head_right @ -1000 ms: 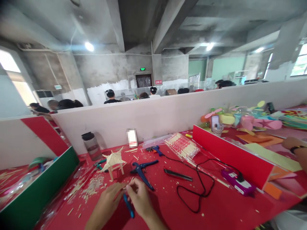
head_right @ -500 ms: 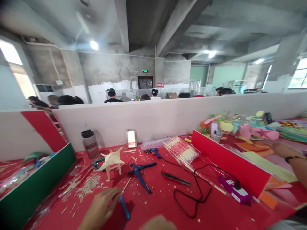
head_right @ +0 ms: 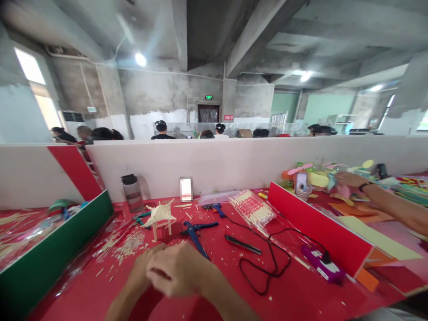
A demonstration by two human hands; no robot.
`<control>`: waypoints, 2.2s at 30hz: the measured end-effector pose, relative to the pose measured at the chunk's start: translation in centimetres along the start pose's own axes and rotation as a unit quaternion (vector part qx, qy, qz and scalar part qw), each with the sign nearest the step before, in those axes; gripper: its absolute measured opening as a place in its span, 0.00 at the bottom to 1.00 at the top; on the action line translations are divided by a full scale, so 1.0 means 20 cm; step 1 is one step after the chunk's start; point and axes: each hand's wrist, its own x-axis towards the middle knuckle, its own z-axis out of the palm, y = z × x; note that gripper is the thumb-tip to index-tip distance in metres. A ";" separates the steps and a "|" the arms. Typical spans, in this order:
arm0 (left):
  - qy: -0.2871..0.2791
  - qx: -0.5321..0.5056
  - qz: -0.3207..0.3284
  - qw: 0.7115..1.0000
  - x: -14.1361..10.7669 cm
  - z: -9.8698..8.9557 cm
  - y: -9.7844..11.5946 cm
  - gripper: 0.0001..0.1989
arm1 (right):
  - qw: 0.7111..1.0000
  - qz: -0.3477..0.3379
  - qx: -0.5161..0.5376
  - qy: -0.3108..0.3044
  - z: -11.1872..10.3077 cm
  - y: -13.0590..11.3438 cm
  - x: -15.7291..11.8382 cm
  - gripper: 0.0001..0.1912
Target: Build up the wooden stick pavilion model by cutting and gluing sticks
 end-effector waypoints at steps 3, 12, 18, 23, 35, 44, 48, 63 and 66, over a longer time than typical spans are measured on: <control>0.014 0.003 -0.023 1.000 0.01 0.00 -0.03 0.11 | 0.988 0.040 -0.129 -0.075 0.05 0.12 0.07 0.10; -0.002 0.042 -0.078 0.996 0.01 -0.01 -0.06 0.11 | 0.967 0.174 -0.176 -0.053 0.33 0.28 0.07 0.13; 0.012 0.041 -0.024 0.999 0.11 -0.08 -0.09 0.10 | 0.974 0.205 -0.095 -0.002 0.33 0.35 0.08 0.09; 0.064 -0.048 0.042 0.996 0.17 -0.02 -0.06 0.11 | 0.975 0.205 -0.082 0.020 0.32 0.36 0.08 0.07; 0.019 -0.092 0.042 0.995 0.13 0.04 -0.07 0.11 | 0.983 0.156 -0.095 0.004 0.36 0.38 0.07 0.04; 0.015 -0.113 0.066 0.991 0.13 0.10 -0.07 0.11 | 0.985 0.148 -0.092 0.002 0.37 0.40 0.06 0.05; 0.013 -0.113 0.065 0.991 0.13 0.10 -0.06 0.10 | 0.985 0.144 -0.093 0.006 0.37 0.40 0.06 0.05; 0.015 -0.108 0.072 0.991 0.13 0.12 -0.07 0.09 | 0.986 0.140 -0.091 0.005 0.37 0.41 0.05 0.05; 0.012 -0.112 0.070 0.991 0.13 0.12 -0.07 0.10 | 0.987 0.135 -0.092 0.005 0.36 0.40 0.05 0.05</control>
